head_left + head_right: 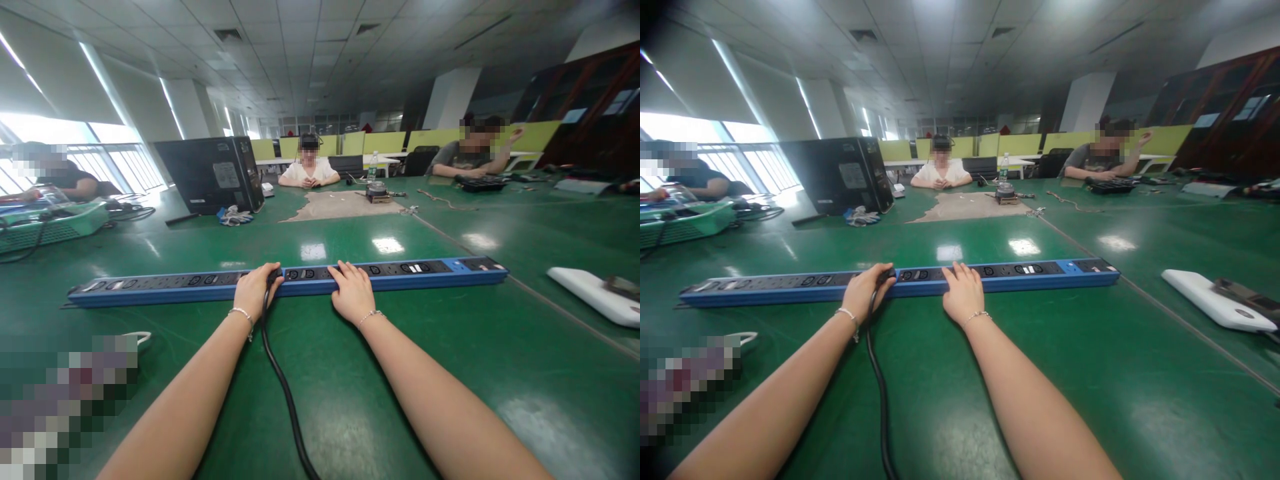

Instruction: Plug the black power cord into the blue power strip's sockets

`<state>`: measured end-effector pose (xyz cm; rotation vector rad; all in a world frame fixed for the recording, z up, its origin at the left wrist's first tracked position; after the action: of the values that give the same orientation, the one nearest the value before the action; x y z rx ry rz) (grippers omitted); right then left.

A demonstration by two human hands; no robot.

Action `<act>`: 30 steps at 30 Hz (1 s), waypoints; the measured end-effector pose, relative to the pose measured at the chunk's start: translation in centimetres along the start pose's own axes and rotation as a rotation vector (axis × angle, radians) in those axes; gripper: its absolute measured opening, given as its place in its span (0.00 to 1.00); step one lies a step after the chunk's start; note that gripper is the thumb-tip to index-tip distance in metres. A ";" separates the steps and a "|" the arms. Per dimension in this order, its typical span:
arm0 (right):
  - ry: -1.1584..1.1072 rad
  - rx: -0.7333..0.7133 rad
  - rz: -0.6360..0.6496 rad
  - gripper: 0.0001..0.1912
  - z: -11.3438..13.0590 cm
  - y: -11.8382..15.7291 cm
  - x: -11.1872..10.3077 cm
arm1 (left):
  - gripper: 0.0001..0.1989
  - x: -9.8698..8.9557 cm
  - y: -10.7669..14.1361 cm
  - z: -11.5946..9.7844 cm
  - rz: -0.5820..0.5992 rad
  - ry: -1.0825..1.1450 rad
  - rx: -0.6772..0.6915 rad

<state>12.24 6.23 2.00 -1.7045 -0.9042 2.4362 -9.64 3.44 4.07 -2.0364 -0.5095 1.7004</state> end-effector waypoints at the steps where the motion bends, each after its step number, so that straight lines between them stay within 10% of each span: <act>1: 0.001 0.000 0.000 0.29 0.0 0.0 0.0 | 0.17 0.2 0.1 0.1 -0.013 0.007 0.002; 6: 0.003 -0.004 0.000 0.29 -0.1 0.1 -0.1 | 0.14 0.5 0.0 0.5 -0.151 0.137 0.029; 11: -0.005 -0.008 -0.005 0.28 -0.1 0.1 0.0 | 0.16 -3.6 0.4 4.4 -0.429 0.219 -0.289; 19: -0.010 -0.011 -0.006 0.28 -0.1 0.1 0.0 | 0.17 -4.7 2.7 13.1 -0.285 0.139 -0.503; 30: -0.007 -0.010 0.000 0.28 -0.2 0.0 0.1 | 0.18 -3.2 2.2 13.2 -0.154 0.161 -0.374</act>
<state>12.36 6.33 1.87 -1.7004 -0.9191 2.4431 -23.20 1.18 3.51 -2.2956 -0.9621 1.4169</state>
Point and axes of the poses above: each hand's wrist, its own y-axis away from the middle knuckle, its own x-axis out of the palm, z = x × y, the point moved 6 cm from there along -y, towards the middle knuckle, and after that the axes turned 4 degrees about -y, right-handed, at the moved point
